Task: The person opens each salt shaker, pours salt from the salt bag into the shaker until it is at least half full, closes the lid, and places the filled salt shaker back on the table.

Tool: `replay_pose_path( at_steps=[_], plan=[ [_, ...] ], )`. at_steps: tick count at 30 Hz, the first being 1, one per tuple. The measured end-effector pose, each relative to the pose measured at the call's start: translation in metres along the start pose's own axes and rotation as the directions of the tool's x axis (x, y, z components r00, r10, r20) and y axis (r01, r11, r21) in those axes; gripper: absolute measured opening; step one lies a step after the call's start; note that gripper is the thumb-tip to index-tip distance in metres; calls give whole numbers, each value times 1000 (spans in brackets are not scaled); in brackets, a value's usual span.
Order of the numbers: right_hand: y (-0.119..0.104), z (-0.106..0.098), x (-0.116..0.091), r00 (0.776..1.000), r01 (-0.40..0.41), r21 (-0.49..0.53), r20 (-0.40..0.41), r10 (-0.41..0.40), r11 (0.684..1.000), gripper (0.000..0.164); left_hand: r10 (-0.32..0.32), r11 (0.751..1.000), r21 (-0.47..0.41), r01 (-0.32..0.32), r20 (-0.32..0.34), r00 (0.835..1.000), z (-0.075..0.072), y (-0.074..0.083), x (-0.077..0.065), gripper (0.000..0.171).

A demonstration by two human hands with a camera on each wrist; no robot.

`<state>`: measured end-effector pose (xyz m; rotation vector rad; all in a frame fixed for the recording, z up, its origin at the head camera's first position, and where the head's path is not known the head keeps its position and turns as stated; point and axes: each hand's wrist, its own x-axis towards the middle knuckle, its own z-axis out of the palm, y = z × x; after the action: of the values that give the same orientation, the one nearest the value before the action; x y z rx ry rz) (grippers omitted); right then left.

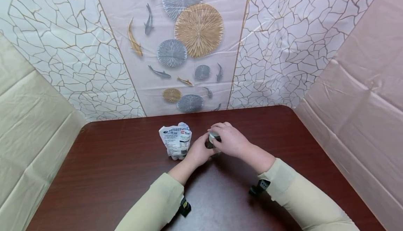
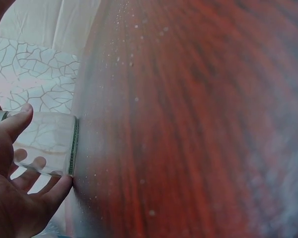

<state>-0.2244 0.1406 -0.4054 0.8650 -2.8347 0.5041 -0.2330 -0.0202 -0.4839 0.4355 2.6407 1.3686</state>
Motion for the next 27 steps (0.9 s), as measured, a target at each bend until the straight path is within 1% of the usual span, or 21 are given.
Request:
replay_pose_path(
  at_steps=[4, 8, 12, 15, 18, 21, 24, 27],
  plan=[
    [8, -1, 0, 997, 70, 51, 12, -71, 996, 32, 2, 1000, 4, -2, -4, 1000, 1, -1, 0, 69],
    [13, -2, 2, 993, 110, 90, 40, -114, 990, 31, 10, 1000, -5, -10, -3, 1000, 1, -2, 0, 67],
    [15, -3, 2, 992, 114, 106, 49, -120, 988, 31, 13, 1000, -3, -13, -7, 1000, 1, -3, 1, 67],
    [13, -2, 1, 994, 99, 109, 36, -103, 989, 31, 8, 1000, 11, -8, -8, 1000, 1, -2, 1, 67],
    [9, -1, -1, 999, 50, 92, 9, -51, 994, 32, 5, 1000, 31, -5, -12, 1000, 1, -1, 2, 68],
    [2, -1, -3, 998, -52, 57, -31, 54, 997, 35, 8, 999, 33, -7, -16, 1000, 1, 1, 1, 69],
    [-6, -2, -1, 983, -176, 19, -60, 176, 984, 38, 3, 1000, 30, -3, -16, 1000, 1, 1, 2, 71],
    [-13, -3, 2, 963, -261, -18, -66, 260, 965, 38, -6, 999, 35, 7, -14, 1000, 1, 2, 2, 71]
  ],
)
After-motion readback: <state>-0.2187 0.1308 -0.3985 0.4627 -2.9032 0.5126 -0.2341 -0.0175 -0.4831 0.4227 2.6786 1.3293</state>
